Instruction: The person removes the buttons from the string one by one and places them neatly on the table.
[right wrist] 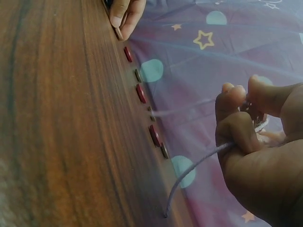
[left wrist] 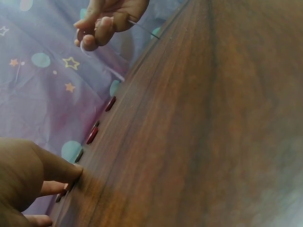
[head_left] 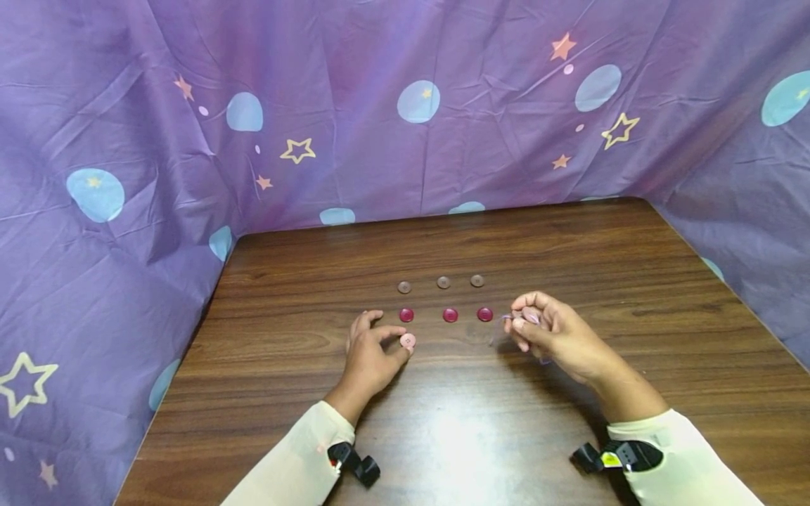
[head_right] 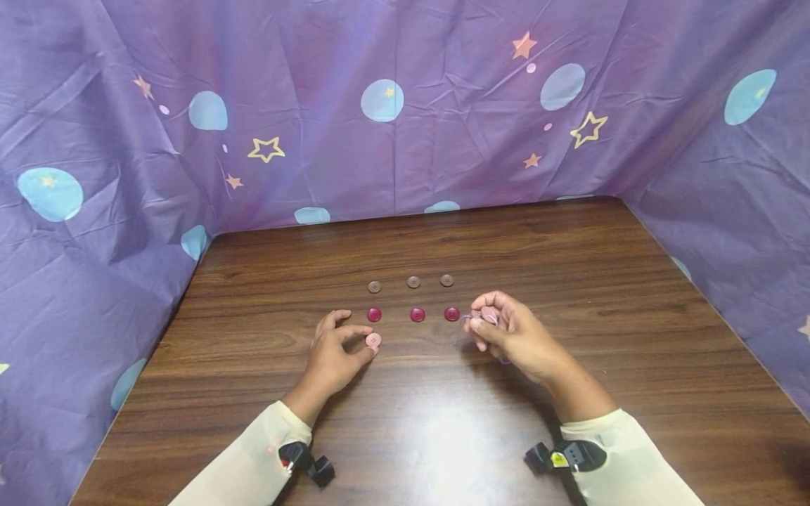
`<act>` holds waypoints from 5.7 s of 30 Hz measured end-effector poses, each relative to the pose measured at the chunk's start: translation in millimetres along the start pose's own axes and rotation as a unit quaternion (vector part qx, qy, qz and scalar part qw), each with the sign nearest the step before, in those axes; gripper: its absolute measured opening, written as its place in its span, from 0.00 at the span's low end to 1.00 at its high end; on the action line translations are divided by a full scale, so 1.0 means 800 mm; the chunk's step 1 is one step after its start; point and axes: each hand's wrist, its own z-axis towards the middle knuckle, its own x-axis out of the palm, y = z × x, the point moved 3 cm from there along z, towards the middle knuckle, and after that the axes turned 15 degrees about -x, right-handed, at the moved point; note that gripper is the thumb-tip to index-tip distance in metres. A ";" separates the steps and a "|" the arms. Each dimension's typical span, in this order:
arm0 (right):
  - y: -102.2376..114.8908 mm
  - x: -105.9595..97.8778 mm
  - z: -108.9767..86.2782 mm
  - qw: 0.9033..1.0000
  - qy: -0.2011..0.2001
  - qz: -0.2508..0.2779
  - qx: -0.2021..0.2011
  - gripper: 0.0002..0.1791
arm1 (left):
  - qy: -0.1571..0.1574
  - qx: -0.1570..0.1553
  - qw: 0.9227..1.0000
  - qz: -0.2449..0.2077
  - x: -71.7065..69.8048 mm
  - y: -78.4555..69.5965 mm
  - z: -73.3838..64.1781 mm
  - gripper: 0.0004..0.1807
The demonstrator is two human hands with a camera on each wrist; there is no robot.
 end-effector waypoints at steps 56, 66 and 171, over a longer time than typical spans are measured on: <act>0.008 -0.002 -0.002 0.998 0.013 -0.046 0.031 0.12 | 0.010 -0.027 1.000 -0.003 0.000 0.001 0.001 0.21; 0.005 -0.001 -0.003 0.999 0.008 -0.036 0.035 0.14 | 0.008 -0.034 0.999 -0.012 -0.001 0.001 0.001 0.22; 0.010 0.006 -0.001 0.993 -0.010 -0.118 0.012 0.14 | 0.181 0.119 0.949 -0.231 0.063 -0.127 -0.022 0.14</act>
